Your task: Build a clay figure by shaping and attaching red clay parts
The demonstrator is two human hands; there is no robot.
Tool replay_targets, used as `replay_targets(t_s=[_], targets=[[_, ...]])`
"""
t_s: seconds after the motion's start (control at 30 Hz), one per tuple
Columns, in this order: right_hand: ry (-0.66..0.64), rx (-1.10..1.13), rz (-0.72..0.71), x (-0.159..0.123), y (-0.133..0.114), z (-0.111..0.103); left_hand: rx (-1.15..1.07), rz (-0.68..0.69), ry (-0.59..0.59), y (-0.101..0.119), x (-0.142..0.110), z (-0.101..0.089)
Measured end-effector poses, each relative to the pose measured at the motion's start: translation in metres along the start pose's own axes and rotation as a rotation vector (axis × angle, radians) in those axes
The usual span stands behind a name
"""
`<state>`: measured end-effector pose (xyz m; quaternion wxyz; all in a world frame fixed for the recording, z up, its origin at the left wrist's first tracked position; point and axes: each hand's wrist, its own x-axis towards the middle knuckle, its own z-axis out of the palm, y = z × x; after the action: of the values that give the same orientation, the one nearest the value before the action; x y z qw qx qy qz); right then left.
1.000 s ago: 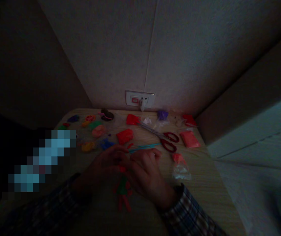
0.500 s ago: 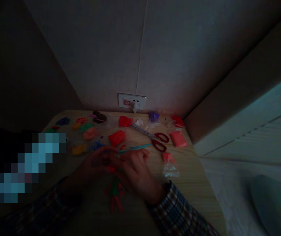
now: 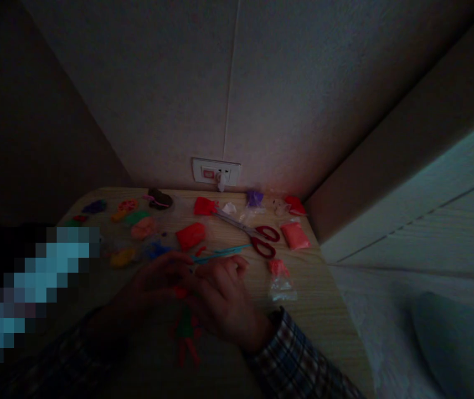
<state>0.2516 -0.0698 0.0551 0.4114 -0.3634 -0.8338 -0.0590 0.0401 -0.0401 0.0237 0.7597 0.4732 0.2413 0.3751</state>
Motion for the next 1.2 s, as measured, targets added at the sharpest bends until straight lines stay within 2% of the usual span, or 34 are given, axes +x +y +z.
replay_targets(t_s=[0.63, 1.2], targets=[[0.004, -0.019, -0.049, 0.001, -0.002, -0.006, 0.121, -0.012, -0.006, -0.013, 0.002, 0.0], [0.01, -0.027, -0.02, 0.0, -0.002, -0.001, 0.087, 0.023, -0.015, -0.01, 0.002, -0.001]])
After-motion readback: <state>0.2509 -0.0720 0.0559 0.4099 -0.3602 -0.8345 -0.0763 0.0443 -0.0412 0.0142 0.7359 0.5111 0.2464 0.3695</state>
